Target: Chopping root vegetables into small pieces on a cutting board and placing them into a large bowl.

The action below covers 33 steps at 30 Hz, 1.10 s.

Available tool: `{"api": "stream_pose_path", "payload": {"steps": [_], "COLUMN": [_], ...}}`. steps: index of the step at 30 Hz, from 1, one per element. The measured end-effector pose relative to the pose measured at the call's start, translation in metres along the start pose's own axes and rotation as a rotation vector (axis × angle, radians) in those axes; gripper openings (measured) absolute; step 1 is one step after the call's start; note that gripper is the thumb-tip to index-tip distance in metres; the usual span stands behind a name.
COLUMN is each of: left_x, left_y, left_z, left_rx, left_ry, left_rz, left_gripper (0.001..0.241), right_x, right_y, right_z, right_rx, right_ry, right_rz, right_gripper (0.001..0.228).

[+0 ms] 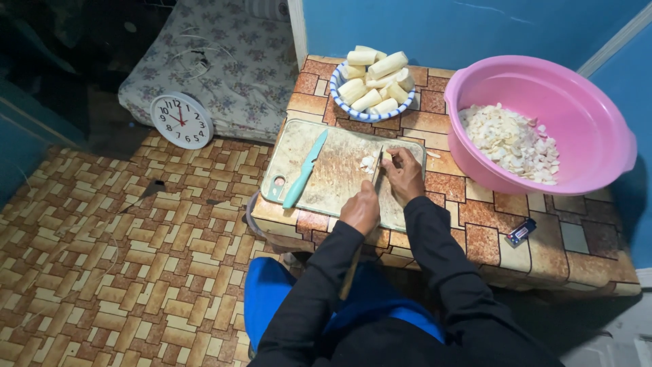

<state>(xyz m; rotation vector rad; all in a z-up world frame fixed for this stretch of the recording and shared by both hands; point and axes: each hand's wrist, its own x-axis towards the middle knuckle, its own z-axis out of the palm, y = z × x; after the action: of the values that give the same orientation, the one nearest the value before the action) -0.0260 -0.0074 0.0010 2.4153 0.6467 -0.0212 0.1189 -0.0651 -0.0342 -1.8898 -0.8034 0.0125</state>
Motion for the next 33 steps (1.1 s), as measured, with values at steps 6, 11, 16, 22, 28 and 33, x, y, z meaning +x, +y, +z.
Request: {"api": "stream_pose_path", "payload": {"steps": [6,11,16,22,28,33], "left_x": [0.024,0.05,0.072,0.049,-0.003,-0.018], "left_y": [-0.002,-0.011,-0.022,-0.032,-0.008,0.001], "left_z": [0.013,0.034,0.047,0.019,-0.012,-0.016], "left_rx": [0.014,0.059,0.063,-0.05,-0.087,-0.117], "left_ry": [0.059,0.113,0.162,-0.123,-0.11,-0.136], "left_rz": [0.021,0.005,0.019,-0.068,-0.086,-0.043], "left_gripper": [0.014,0.016,0.02,0.036,0.033,0.036], "right_x": [-0.001,-0.003,-0.006,-0.007,-0.008,-0.008], "right_y": [-0.006,-0.01,-0.011,-0.019,-0.026,-0.024], "right_z": [-0.001,-0.001,-0.001,-0.006,-0.01,-0.008], "right_rx": [-0.01,-0.018,-0.02,0.01,0.039,0.02], "right_ry": [0.002,0.019,0.038,-0.042,-0.095,-0.104], "right_rz": [-0.001,-0.03,-0.055,-0.032,-0.011,-0.029], "right_gripper": [0.019,0.02,0.023,0.03,0.036,0.028]}}
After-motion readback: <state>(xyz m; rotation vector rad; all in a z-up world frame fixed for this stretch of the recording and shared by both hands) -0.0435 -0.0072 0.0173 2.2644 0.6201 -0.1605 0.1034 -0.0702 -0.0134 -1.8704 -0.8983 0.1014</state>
